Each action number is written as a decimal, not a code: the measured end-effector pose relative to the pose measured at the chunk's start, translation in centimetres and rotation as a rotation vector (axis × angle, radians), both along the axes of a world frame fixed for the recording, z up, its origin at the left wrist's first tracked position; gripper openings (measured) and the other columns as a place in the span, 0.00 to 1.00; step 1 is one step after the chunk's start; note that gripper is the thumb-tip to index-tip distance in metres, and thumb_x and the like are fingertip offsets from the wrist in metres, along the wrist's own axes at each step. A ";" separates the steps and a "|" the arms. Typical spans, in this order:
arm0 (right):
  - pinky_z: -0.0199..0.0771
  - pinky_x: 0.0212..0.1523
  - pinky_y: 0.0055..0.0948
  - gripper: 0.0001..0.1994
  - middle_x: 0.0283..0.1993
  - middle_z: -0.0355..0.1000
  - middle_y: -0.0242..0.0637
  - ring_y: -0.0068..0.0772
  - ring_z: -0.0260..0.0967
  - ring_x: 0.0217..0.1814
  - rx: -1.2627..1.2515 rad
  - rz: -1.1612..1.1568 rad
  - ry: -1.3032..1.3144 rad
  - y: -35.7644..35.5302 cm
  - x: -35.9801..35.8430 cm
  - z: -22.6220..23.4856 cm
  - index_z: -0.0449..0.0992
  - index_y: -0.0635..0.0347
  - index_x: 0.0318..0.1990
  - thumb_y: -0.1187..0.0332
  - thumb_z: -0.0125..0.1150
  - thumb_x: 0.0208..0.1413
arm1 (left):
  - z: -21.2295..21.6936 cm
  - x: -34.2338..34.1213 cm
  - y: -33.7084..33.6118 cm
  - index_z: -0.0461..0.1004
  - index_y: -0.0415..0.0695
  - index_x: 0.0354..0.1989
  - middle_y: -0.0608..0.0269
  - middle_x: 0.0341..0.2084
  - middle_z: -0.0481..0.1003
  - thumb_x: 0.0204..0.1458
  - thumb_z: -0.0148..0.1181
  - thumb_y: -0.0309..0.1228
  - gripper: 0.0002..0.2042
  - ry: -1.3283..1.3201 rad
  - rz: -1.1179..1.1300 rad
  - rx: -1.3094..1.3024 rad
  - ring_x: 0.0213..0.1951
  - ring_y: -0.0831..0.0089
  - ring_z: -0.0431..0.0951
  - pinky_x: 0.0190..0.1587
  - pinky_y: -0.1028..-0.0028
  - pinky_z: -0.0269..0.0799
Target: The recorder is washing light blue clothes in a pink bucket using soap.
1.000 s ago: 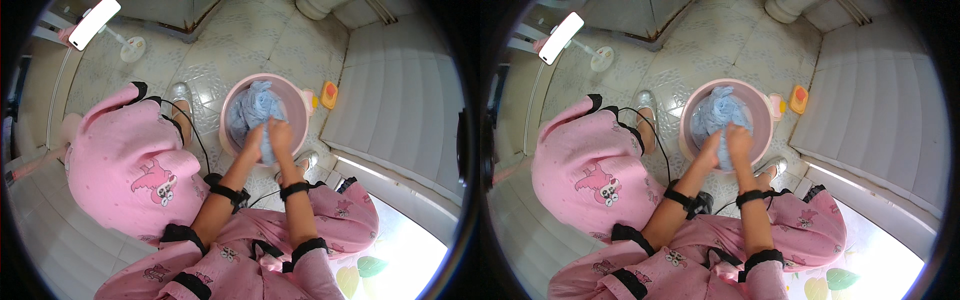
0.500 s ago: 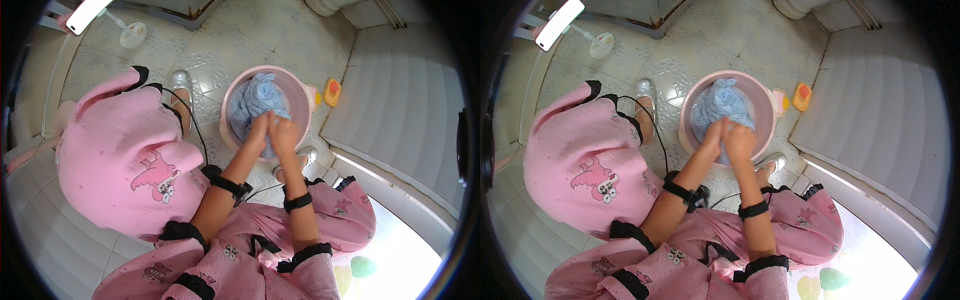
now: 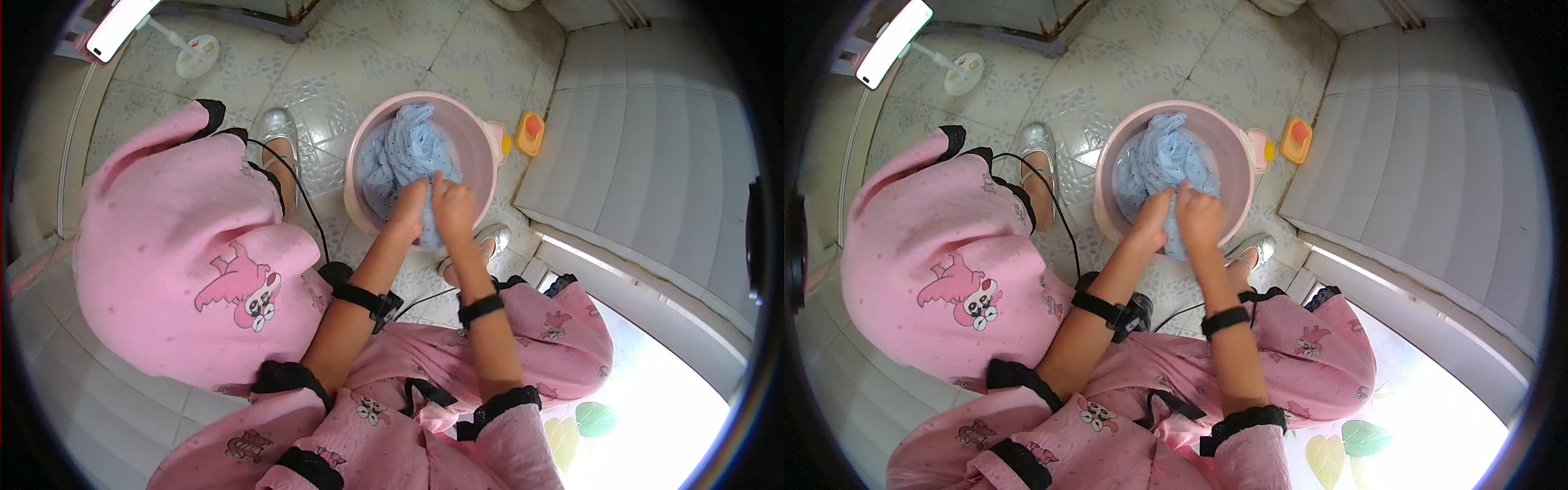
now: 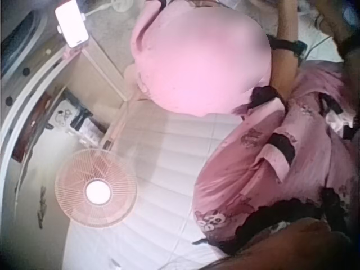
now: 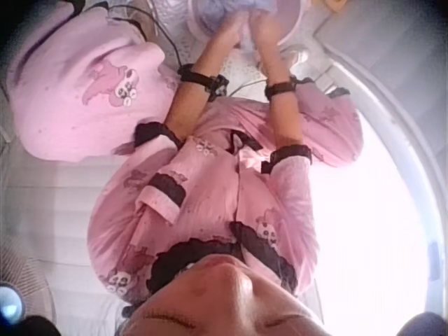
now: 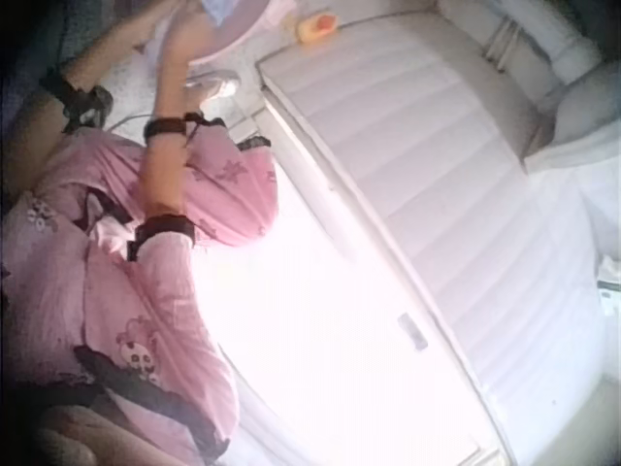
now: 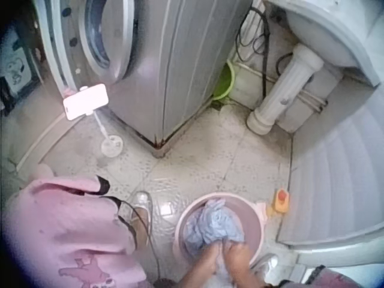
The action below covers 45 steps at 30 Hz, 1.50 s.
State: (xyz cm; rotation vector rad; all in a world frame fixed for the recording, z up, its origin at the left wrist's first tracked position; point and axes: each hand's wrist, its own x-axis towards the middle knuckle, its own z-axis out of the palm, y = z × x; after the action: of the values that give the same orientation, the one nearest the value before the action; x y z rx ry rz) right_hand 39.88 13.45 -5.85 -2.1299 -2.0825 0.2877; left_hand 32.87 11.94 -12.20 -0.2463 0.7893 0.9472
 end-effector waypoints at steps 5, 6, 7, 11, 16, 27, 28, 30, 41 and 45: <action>0.68 0.30 0.37 0.22 0.21 0.70 0.52 0.43 0.71 0.25 0.000 -0.371 0.314 3.2 3.8 0.4 0.76 0.65 0.23 0.52 0.51 0.53 | 5.8 0.5 2.1 0.70 0.38 0.40 0.59 0.33 0.72 0.52 0.48 0.35 0.14 -0.013 0.031 -0.023 0.33 0.69 0.73 0.37 0.70 0.69; 0.68 0.33 0.35 0.22 0.24 0.72 0.50 0.39 0.71 0.28 0.039 -0.455 0.499 3.4 3.9 1.0 0.76 0.66 0.26 0.51 0.52 0.53 | 6.4 -0.3 2.9 0.69 0.37 0.42 0.58 0.36 0.72 0.53 0.47 0.37 0.16 -0.043 0.035 -0.053 0.37 0.66 0.73 0.42 0.68 0.70; 0.68 0.33 0.35 0.22 0.24 0.72 0.50 0.39 0.71 0.28 0.052 -0.479 0.494 3.5 4.4 1.6 0.76 0.66 0.26 0.51 0.52 0.53 | 6.8 -0.6 3.4 0.69 0.37 0.42 0.58 0.36 0.72 0.53 0.47 0.37 0.16 -0.048 0.008 -0.048 0.37 0.66 0.73 0.42 0.68 0.70; 0.64 0.39 0.27 0.20 0.32 0.71 0.34 0.28 0.66 0.36 0.158 -0.566 0.945 2.8 3.8 1.9 0.73 0.65 0.39 0.53 0.56 0.53 | 6.3 -1.3 5.6 0.67 0.38 0.46 0.56 0.41 0.71 0.53 0.46 0.38 0.18 -0.126 0.135 -0.034 0.43 0.62 0.73 0.48 0.64 0.69; 0.61 0.37 0.23 0.19 0.30 0.64 0.27 0.23 0.59 0.33 0.026 -0.596 1.059 0.1 5.7 -0.2 0.71 0.64 0.42 0.55 0.56 0.53 | 6.7 0.6 6.9 0.62 0.37 0.51 0.53 0.47 0.68 0.54 0.46 0.36 0.20 -0.206 0.240 -0.150 0.50 0.58 0.69 0.53 0.60 0.64; 0.59 0.32 0.28 0.14 0.26 0.57 0.39 0.30 0.54 0.29 0.416 -0.757 0.715 0.5 5.6 -1.7 0.62 0.66 0.30 0.63 0.56 0.54 | 5.2 4.1 7.6 0.64 0.39 0.46 0.61 0.41 0.70 0.49 0.59 0.34 0.19 0.314 -0.305 0.228 0.43 0.70 0.71 0.45 0.68 0.68; 0.59 0.31 0.29 0.13 0.26 0.61 0.43 0.37 0.55 0.26 0.396 -0.794 0.761 0.8 5.2 -1.0 0.64 0.65 0.29 0.62 0.53 0.56 | 4.9 3.9 7.3 0.64 0.39 0.47 0.59 0.41 0.70 0.50 0.58 0.35 0.19 0.398 -0.295 0.219 0.43 0.69 0.71 0.45 0.68 0.68; 0.61 0.30 0.31 0.13 0.26 0.64 0.43 0.39 0.59 0.26 0.349 -0.785 0.820 0.7 5.4 -0.4 0.65 0.64 0.29 0.62 0.52 0.56 | 4.8 4.2 6.9 0.64 0.39 0.48 0.58 0.41 0.70 0.50 0.57 0.36 0.19 0.473 -0.293 0.235 0.42 0.69 0.72 0.44 0.68 0.69; 0.68 0.16 0.37 0.19 0.13 0.69 0.42 0.42 0.68 0.14 0.227 -0.468 0.237 4.0 2.2 -0.4 0.76 0.55 0.16 0.56 0.50 0.53 | 6.7 2.4 6.4 0.68 0.44 0.46 0.61 0.37 0.73 0.55 0.39 0.49 0.22 0.352 -0.367 -0.016 0.41 0.66 0.73 0.43 0.64 0.69; 0.67 0.15 0.39 0.20 0.12 0.68 0.43 0.43 0.68 0.13 0.274 -0.490 0.254 4.3 -0.8 -0.1 0.75 0.56 0.15 0.56 0.49 0.53 | -0.1 -1.3 7.0 0.70 0.47 0.36 0.64 0.38 0.72 0.55 0.39 0.48 0.18 0.342 -0.246 0.127 0.42 0.68 0.72 0.42 0.65 0.70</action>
State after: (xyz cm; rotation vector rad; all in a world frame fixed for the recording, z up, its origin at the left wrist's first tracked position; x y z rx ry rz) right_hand 39.08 17.72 -5.92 -2.2070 -1.3268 0.1837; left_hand 31.54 18.92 -12.27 0.1263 1.0418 0.8111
